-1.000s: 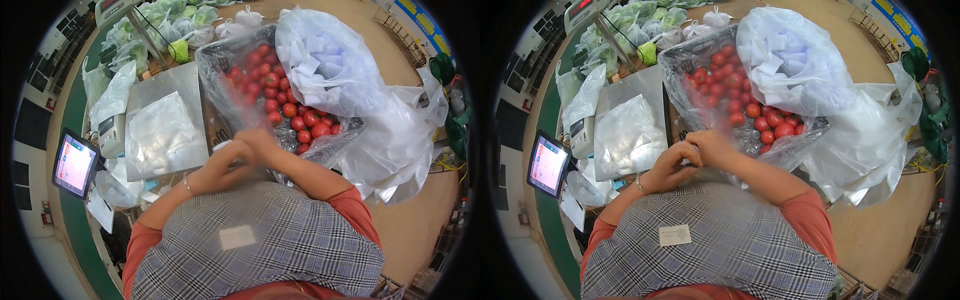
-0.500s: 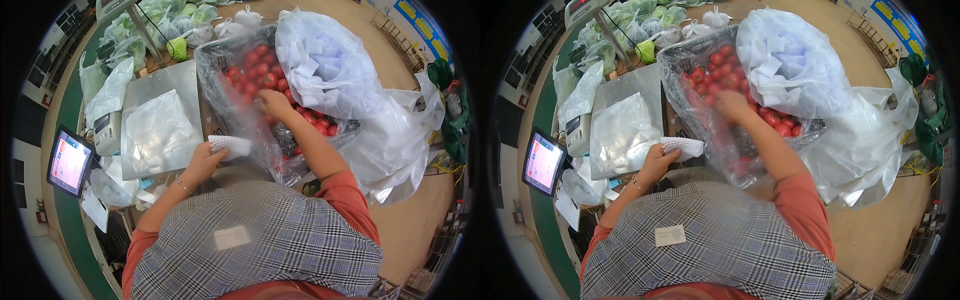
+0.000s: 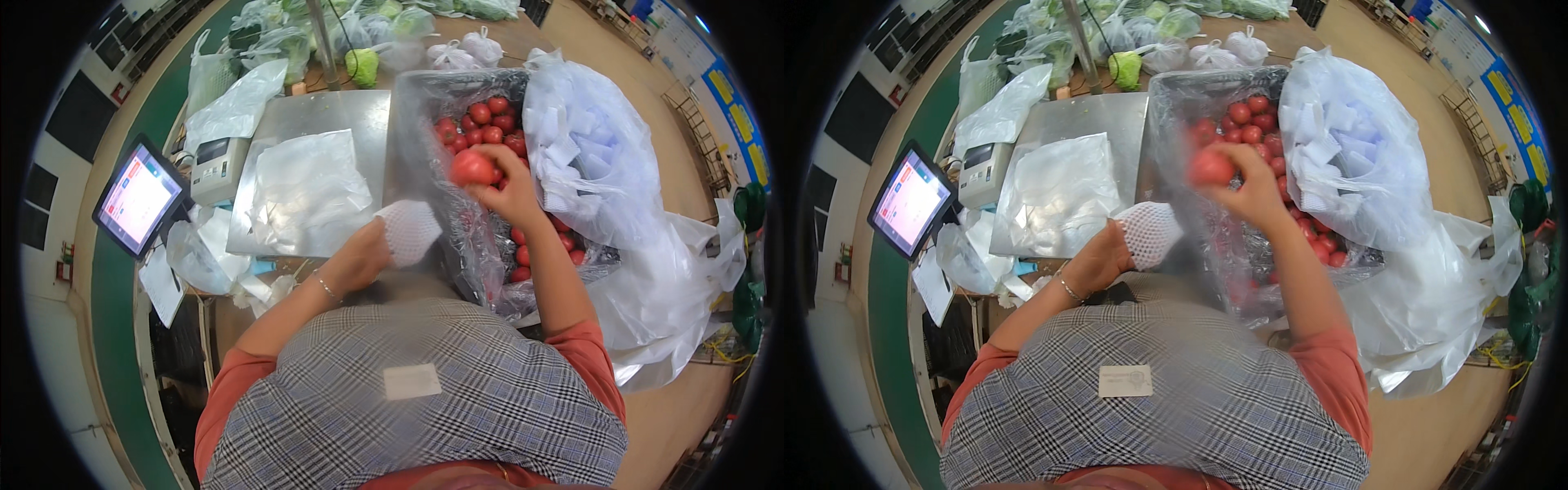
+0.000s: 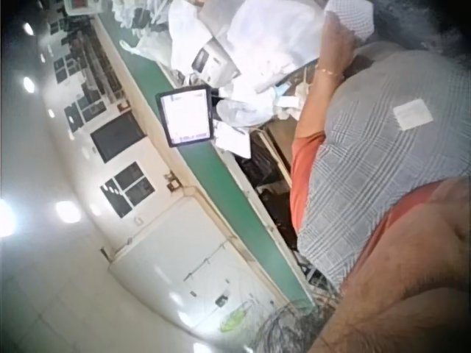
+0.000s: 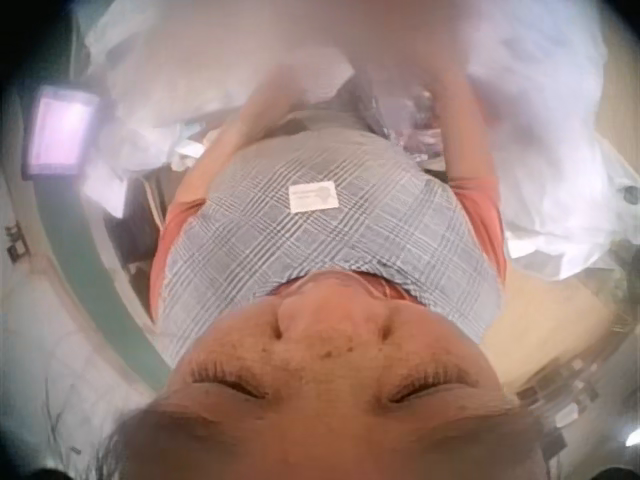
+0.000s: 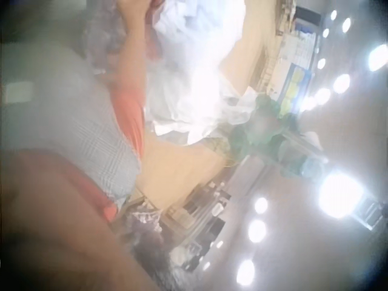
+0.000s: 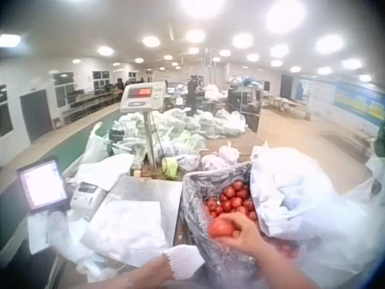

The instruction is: The person repeatedly picks tomatoes from a bulk bin, wraps each one individually in a foam net, and places the wrapped tomatoes into a plastic bag on a digital scale. The process is repeated continuously throughout the clip.

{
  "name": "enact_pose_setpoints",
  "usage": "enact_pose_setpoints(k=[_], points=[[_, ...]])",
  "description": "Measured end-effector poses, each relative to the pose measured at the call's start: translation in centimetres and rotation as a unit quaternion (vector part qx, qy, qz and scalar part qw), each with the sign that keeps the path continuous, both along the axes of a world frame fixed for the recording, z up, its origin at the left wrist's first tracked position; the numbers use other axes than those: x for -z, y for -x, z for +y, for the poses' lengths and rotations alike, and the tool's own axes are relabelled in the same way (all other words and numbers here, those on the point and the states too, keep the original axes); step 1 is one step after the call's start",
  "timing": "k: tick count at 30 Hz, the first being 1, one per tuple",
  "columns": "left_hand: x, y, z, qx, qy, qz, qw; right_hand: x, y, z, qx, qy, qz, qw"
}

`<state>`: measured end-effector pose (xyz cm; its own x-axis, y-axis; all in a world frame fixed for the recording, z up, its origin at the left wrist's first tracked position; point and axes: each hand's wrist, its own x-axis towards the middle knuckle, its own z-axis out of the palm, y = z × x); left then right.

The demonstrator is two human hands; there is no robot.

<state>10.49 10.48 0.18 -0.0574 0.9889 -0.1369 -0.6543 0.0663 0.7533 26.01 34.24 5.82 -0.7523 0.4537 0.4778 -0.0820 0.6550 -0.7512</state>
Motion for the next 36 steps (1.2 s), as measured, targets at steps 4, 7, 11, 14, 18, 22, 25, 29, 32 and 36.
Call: enact_pose_setpoints(k=[4, 7, 11, 14, 18, 22, 25, 29, 32, 36], points=[[-0.1, 0.7, -0.1, 0.015, -0.034, 0.264, 0.964, -0.5, 0.9, -7.8, -0.139, -0.288, -0.028, 0.947], [-2.0, 0.3, -1.2, 0.052, 0.052, 0.239, 0.968, 1.2, 0.5, -6.5, -0.210, 0.105, -0.074, 0.969], [-4.2, 0.0, -2.5, 0.145, -0.027, 0.237, 0.960, 2.8, 0.5, -7.3, -0.327, 0.366, -0.147, 0.859], [-4.3, 0.3, -3.2, 0.156, -0.035, 0.233, 0.959, 2.6, 0.9, -8.7, -0.383, 0.499, -0.104, 0.771], [-4.1, 1.0, -4.3, 0.112, -0.024, 0.237, 0.965, 3.7, 1.8, -8.7, -0.361, 0.503, -0.087, 0.780], [-3.3, 2.3, -5.2, -0.145, 0.072, 0.339, 0.927, 1.3, 3.4, -10.1, -0.254, 0.395, -0.065, 0.881], [0.0, 3.8, -5.2, -0.341, 0.066, 0.572, 0.743, 0.4, 5.8, -13.2, -0.229, 0.080, -0.071, 0.967], [2.7, 7.3, -5.4, -0.383, 0.115, 0.496, 0.771, 4.3, 13.0, -10.8, -0.066, 0.045, -0.099, 0.992], [3.9, 10.4, -4.4, -0.304, 0.157, 0.499, 0.796, 13.3, 17.5, -7.6, 0.050, -0.238, -0.033, 0.969], [4.8, 14.1, -2.1, -0.226, 0.171, 0.642, 0.712, 13.3, 18.4, -7.4, -0.039, -0.084, -0.200, 0.975]])
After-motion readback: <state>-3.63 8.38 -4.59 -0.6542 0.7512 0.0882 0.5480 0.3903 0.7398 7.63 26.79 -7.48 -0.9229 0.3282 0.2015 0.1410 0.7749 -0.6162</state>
